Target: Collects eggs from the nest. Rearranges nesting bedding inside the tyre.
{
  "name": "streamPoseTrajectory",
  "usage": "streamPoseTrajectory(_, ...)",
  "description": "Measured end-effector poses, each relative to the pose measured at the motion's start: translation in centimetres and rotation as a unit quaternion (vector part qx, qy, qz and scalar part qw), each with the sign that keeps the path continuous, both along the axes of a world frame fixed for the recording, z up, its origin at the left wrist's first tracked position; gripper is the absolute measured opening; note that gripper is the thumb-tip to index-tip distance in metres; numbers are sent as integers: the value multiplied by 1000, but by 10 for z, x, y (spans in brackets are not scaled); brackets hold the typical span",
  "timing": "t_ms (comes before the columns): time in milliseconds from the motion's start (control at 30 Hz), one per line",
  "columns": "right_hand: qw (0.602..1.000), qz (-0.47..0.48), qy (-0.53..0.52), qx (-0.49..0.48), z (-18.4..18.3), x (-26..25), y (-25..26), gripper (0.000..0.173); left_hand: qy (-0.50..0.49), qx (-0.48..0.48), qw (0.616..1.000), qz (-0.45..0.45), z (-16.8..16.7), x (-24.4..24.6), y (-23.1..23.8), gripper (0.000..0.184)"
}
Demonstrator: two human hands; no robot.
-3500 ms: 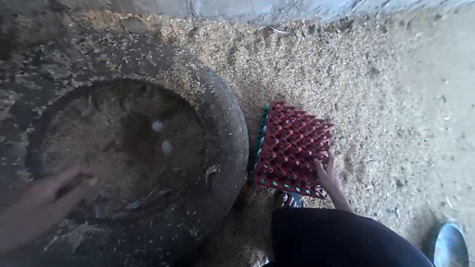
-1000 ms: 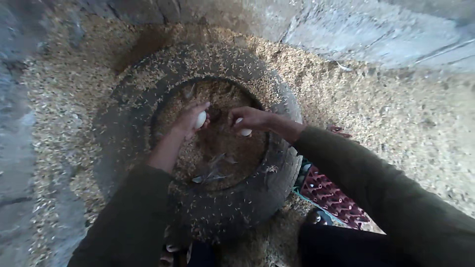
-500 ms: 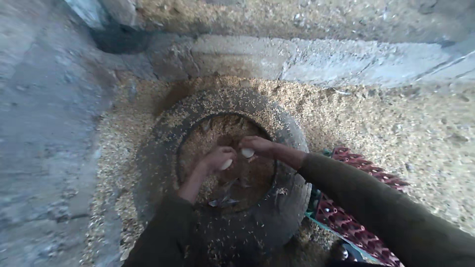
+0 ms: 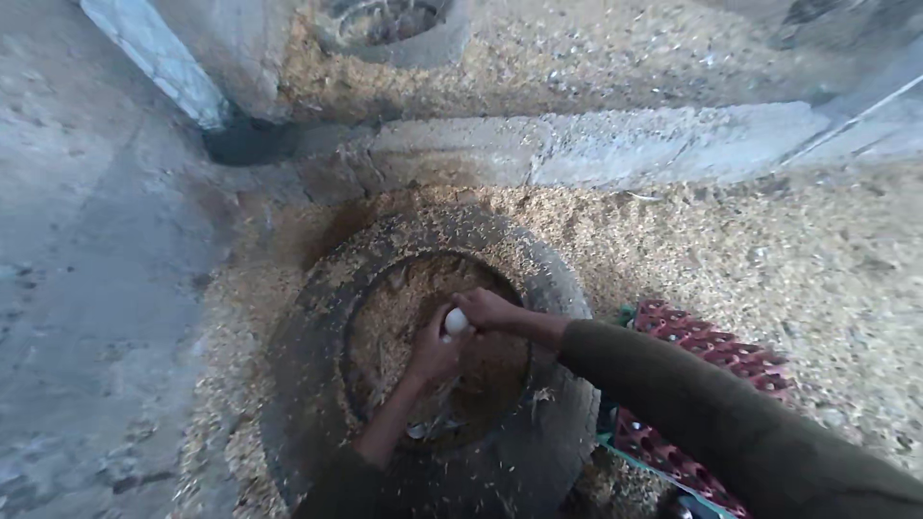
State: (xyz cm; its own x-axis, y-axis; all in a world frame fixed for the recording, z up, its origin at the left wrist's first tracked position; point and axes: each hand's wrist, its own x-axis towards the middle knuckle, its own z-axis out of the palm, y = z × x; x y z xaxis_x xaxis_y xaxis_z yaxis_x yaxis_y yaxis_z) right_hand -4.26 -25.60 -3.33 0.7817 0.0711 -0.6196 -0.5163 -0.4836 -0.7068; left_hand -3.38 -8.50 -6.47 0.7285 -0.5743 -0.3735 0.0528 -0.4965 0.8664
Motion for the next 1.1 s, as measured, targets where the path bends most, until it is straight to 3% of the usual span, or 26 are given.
streamPoseTrajectory(133,996,50,-32,-72,7,6,-8,52,-4,-66,998,3,-9,2,9,55)
streamPoseTrajectory(233,984,126,-96,-84,3,5,-19,35,50,-79,995,29,-1,6,15,48)
streamPoseTrajectory(300,977,167,-123,-57,10,0,-20,52,79,-76,992,67,1,13,20,42)
streamPoseTrajectory(333,974,164,-147,-57,11,-2,-20,52,98,-77,989,84,0,17,22,42)
streamPoseTrajectory(400,970,118,-196,-84,10,-3,-16,32,132,-81,982,106,2,25,27,44)
streamPoseTrajectory(500,964,106,-212,-117,15,2,-13,33,177,-96,973,110,11,30,28,47)
streamPoseTrajectory(633,968,117,-218,38,28,-3,-12,54,204,-147,961,111,21,27,15,49)
streamPoseTrajectory(767,940,104,-324,38,27,-17,-16,55,178,-164,969,47,31,16,7,51)
streamPoseTrajectory(900,950,-6,-310,50,37,-37,-47,42,221,-190,957,0,29,11,-15,58)
streamPoseTrajectory(1033,938,-54,-319,122,88,-76,-116,36,202,-90,975,38,-3,15,-10,37)
streamPoseTrajectory(1100,949,3,-310,51,115,-112,-160,38,168,-29,985,23,-19,15,-1,21)
